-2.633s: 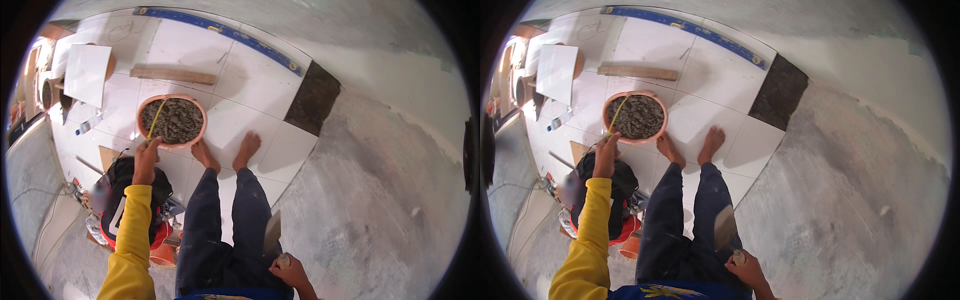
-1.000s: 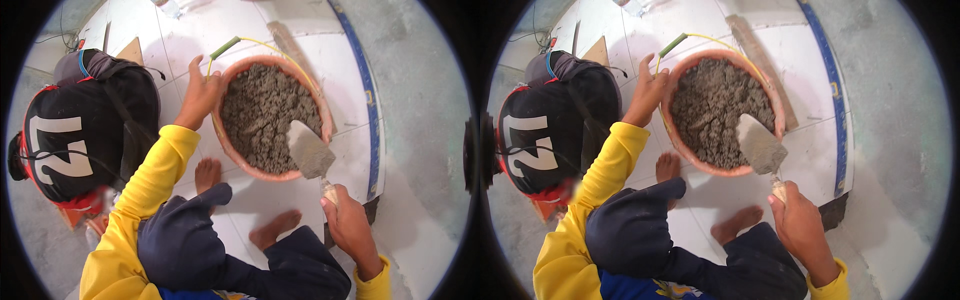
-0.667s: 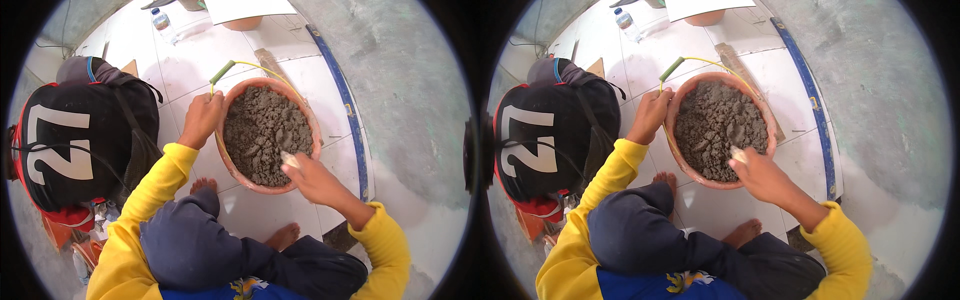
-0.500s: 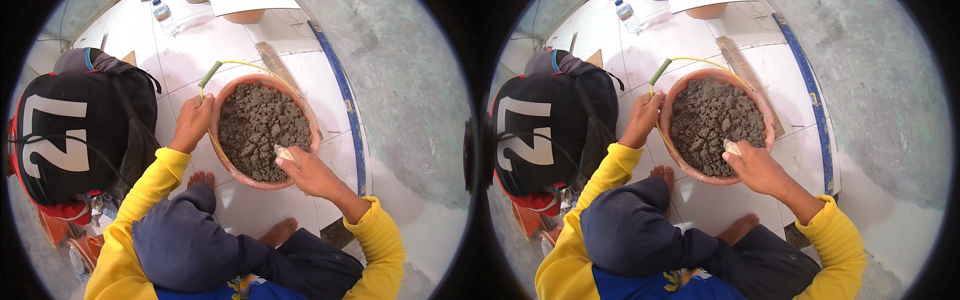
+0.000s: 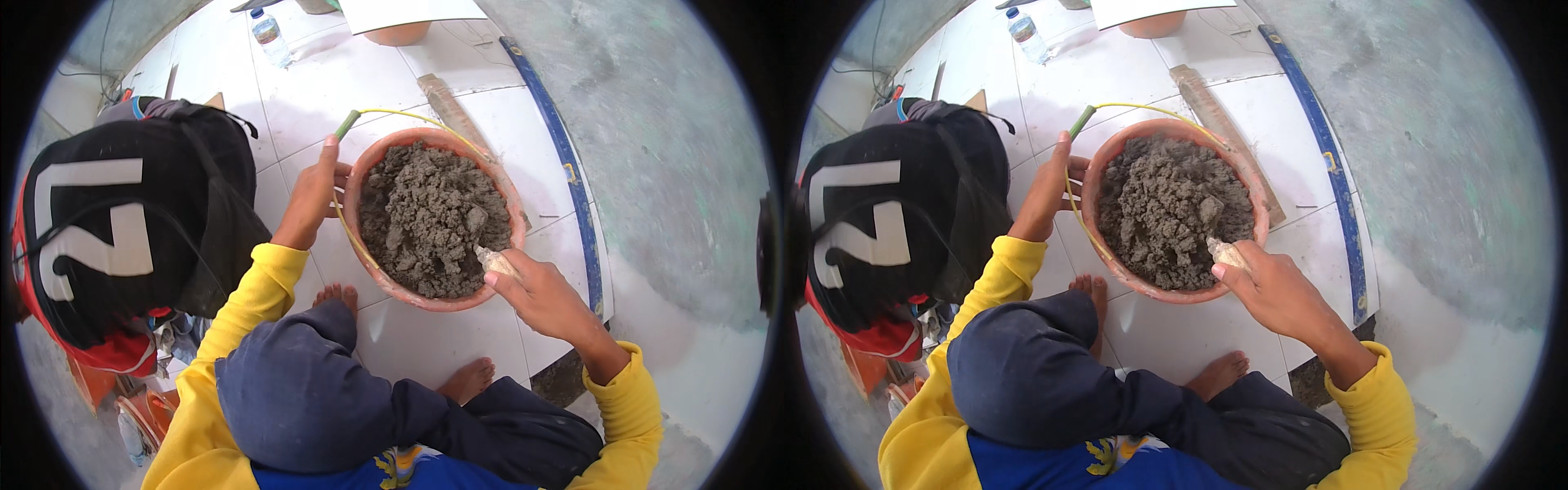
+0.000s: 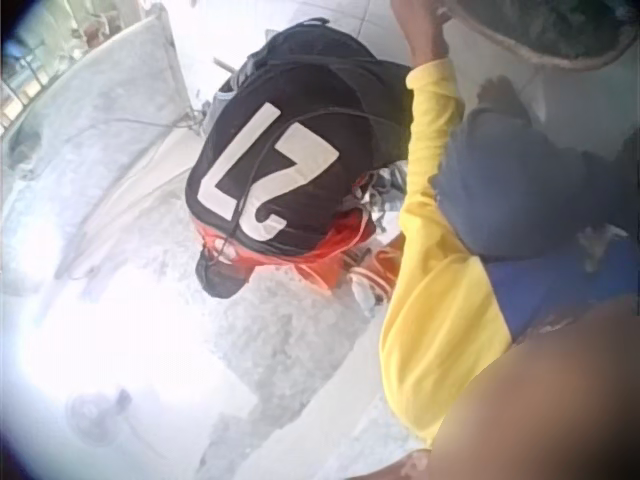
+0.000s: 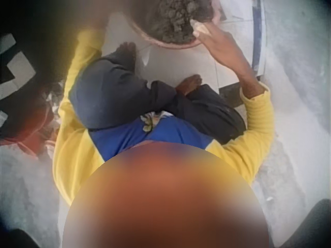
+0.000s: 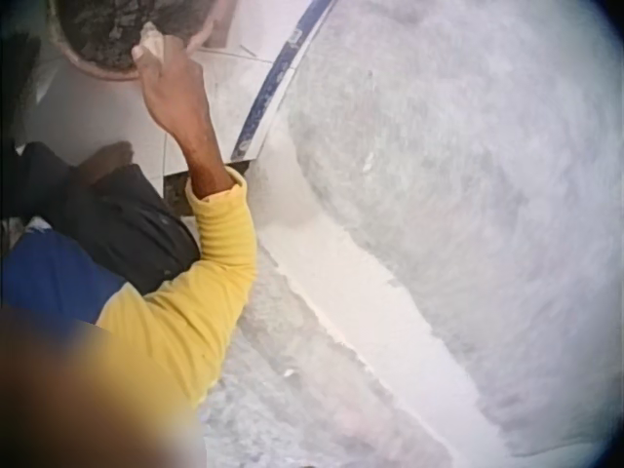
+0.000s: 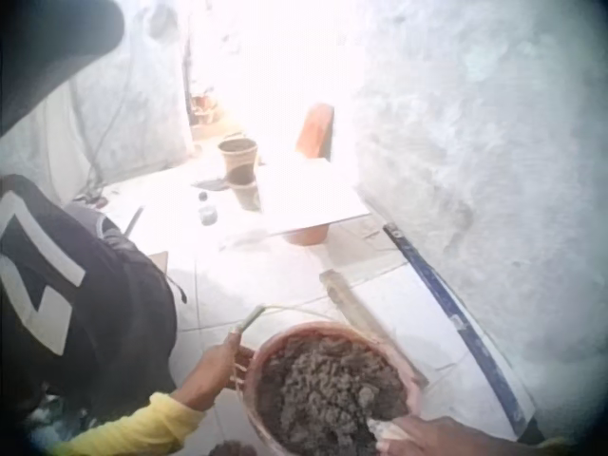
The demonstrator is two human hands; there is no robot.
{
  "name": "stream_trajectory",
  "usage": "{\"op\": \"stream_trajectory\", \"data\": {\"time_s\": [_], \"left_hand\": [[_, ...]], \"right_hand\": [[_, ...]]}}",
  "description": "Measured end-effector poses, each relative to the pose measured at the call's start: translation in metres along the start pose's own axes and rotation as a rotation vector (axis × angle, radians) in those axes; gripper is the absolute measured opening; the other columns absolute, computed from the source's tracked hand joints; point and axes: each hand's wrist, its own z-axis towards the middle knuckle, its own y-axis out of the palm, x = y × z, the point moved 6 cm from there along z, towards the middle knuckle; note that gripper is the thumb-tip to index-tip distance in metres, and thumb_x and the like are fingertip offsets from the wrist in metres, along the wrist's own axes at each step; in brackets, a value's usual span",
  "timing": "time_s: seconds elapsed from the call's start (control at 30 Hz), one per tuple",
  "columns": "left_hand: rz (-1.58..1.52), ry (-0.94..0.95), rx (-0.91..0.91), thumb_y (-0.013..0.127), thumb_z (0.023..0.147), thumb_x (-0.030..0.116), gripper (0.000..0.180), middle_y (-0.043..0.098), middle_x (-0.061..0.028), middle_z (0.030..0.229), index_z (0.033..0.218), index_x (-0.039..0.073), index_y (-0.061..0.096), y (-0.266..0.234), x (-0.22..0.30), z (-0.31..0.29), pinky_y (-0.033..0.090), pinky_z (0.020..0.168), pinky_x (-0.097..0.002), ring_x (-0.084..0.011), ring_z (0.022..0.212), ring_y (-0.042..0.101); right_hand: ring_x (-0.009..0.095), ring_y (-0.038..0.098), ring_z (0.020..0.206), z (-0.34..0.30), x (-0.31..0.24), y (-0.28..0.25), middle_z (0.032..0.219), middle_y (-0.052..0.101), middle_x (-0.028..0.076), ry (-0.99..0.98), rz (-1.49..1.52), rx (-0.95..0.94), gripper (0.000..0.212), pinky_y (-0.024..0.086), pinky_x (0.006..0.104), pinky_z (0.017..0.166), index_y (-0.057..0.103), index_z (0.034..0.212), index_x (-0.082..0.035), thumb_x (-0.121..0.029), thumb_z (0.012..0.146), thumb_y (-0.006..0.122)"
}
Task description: The person scoops cement from a bucket using a trowel and spreads it onto the floor between existing tiles. They repeatedly apply and smooth the cement to fill the gaps in the tiled area.
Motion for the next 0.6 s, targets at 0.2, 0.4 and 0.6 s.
{"op": "stream_trajectory", "data": {"time_s": [0.2, 0.4, 0.6], "left_hand": [[-0.015, 0.018, 0.008, 0.027, 0.104, 0.072, 0.09, 0.072, -0.0161, 0.103, 0.12, -0.006, 0.07, 0.007, 0.003, -0.001, 0.056, 0.082, -0.0389, -0.0269, 0.091, 0.068], [0.033, 0.014, 0.039, 0.028, 0.102, 0.075, 0.09, 0.072, -0.0143, 0.106, 0.13, -0.003, 0.065, 0.004, 0.0, 0.009, 0.054, 0.083, -0.0379, -0.024, 0.092, 0.069], [0.088, 0.05, 0.025, 0.03, 0.1, 0.078, 0.089, 0.07, -0.0075, 0.114, 0.136, 0.003, 0.063, -0.002, 0.013, 0.015, 0.051, 0.085, -0.0348, -0.0206, 0.099, 0.065]], "right_hand": [[0.039, 0.067, 0.076, -0.024, 0.007, -0.017, 0.083, 0.067, 0.024, 0.028, 0.055, 0.033, 0.039, 0.049, 0.0456, 0.071, 0.06, 0.12, 0.0, -0.036, 0.105, 0.058], [0.021, 0.061, 0.067, -0.084, 0.043, -0.031, 0.073, 0.061, 0.014, 0.109, 0.198, 0.047, 0.038, 0.048, 0.0366, 0.067, 0.061, 0.121, -0.002, -0.036, 0.105, 0.06], [0.007, 0.052, 0.054, -0.214, 0.129, -0.02, 0.064, 0.054, 0.0, 0.319, 0.509, 0.167, 0.032, 0.041, 0.0268, 0.053, 0.061, 0.114, -0.005, -0.036, 0.105, 0.062]]}}
